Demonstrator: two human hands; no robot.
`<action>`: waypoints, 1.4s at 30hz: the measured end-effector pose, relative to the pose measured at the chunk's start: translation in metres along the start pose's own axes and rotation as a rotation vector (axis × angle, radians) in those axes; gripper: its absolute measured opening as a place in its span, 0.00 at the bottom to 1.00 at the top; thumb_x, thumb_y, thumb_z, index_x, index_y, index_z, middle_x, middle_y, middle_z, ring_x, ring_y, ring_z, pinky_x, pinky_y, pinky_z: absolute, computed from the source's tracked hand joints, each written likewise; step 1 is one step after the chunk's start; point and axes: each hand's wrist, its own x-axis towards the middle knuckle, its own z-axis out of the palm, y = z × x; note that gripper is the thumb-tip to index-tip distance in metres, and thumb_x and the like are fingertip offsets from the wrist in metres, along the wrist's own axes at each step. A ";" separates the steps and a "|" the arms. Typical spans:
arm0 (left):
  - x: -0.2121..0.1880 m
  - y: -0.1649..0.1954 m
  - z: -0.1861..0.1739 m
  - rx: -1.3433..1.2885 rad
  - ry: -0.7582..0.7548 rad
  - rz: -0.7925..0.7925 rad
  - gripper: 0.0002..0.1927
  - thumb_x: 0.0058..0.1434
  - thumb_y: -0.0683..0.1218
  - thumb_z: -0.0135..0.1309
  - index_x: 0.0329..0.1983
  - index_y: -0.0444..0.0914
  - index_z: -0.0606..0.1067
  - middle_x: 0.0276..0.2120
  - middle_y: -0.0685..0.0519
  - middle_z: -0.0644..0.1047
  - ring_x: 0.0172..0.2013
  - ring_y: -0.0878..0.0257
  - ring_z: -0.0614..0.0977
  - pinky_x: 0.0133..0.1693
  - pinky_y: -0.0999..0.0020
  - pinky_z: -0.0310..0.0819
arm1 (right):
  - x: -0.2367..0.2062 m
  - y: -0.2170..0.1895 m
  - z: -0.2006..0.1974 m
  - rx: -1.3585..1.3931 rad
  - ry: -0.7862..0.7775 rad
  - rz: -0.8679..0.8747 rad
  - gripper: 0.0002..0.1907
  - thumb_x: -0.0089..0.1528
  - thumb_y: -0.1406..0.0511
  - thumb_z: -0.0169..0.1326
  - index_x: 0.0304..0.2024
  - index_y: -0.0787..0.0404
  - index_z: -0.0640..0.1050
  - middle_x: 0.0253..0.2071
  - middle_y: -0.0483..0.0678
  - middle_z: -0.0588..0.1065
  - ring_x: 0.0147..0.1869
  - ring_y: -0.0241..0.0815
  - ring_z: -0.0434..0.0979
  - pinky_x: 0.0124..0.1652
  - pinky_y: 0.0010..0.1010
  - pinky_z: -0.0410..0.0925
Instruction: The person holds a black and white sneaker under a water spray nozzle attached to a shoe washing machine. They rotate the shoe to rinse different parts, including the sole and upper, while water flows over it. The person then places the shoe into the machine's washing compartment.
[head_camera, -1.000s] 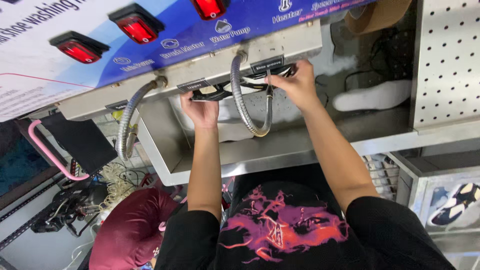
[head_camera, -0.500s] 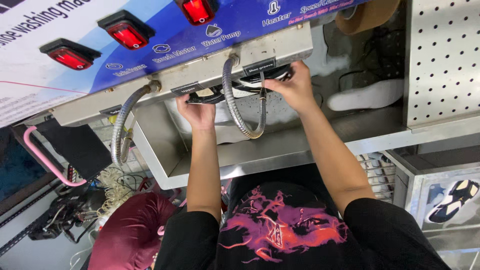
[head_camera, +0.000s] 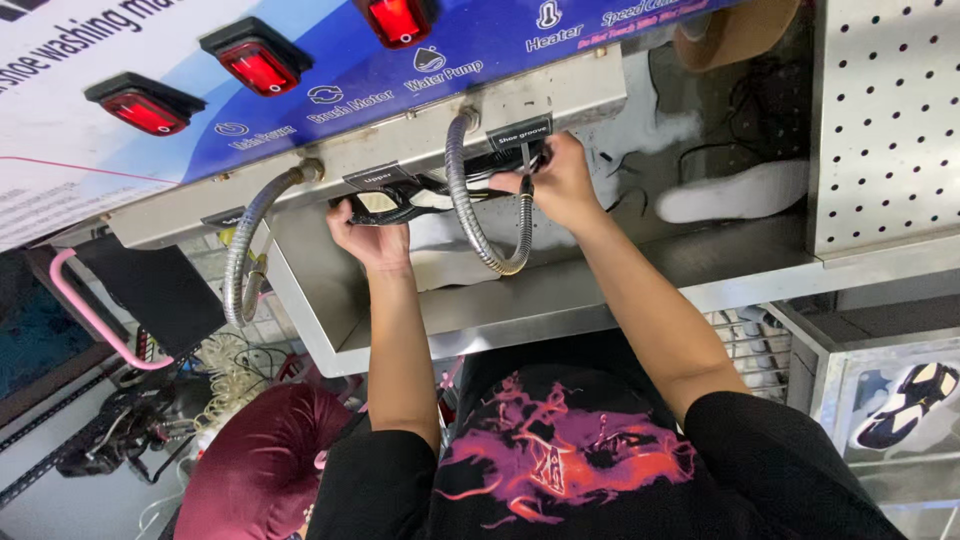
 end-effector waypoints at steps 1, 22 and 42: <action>-0.002 0.001 -0.001 -0.004 0.026 -0.005 0.24 0.55 0.43 0.55 0.57 0.33 0.74 0.53 0.46 0.79 0.57 0.52 0.78 0.66 0.54 0.68 | -0.001 -0.002 0.003 0.056 -0.030 -0.002 0.27 0.53 0.70 0.75 0.50 0.69 0.76 0.45 0.48 0.80 0.47 0.35 0.80 0.48 0.28 0.74; -0.018 -0.054 -0.013 0.099 0.001 -0.206 0.30 0.49 0.47 0.53 0.57 0.33 0.74 0.54 0.42 0.79 0.55 0.45 0.80 0.63 0.50 0.73 | -0.063 -0.037 -0.049 -0.081 -0.018 -0.172 0.60 0.44 0.67 0.80 0.72 0.64 0.58 0.71 0.53 0.65 0.75 0.43 0.68 0.74 0.37 0.64; -0.098 -0.085 0.030 0.690 -0.224 -0.129 0.35 0.59 0.51 0.59 0.69 0.35 0.67 0.53 0.50 0.75 0.55 0.59 0.75 0.56 0.64 0.67 | 0.094 -0.004 -0.012 0.718 0.302 0.178 0.29 0.70 0.49 0.45 0.62 0.64 0.69 0.55 0.51 0.76 0.58 0.47 0.77 0.56 0.40 0.73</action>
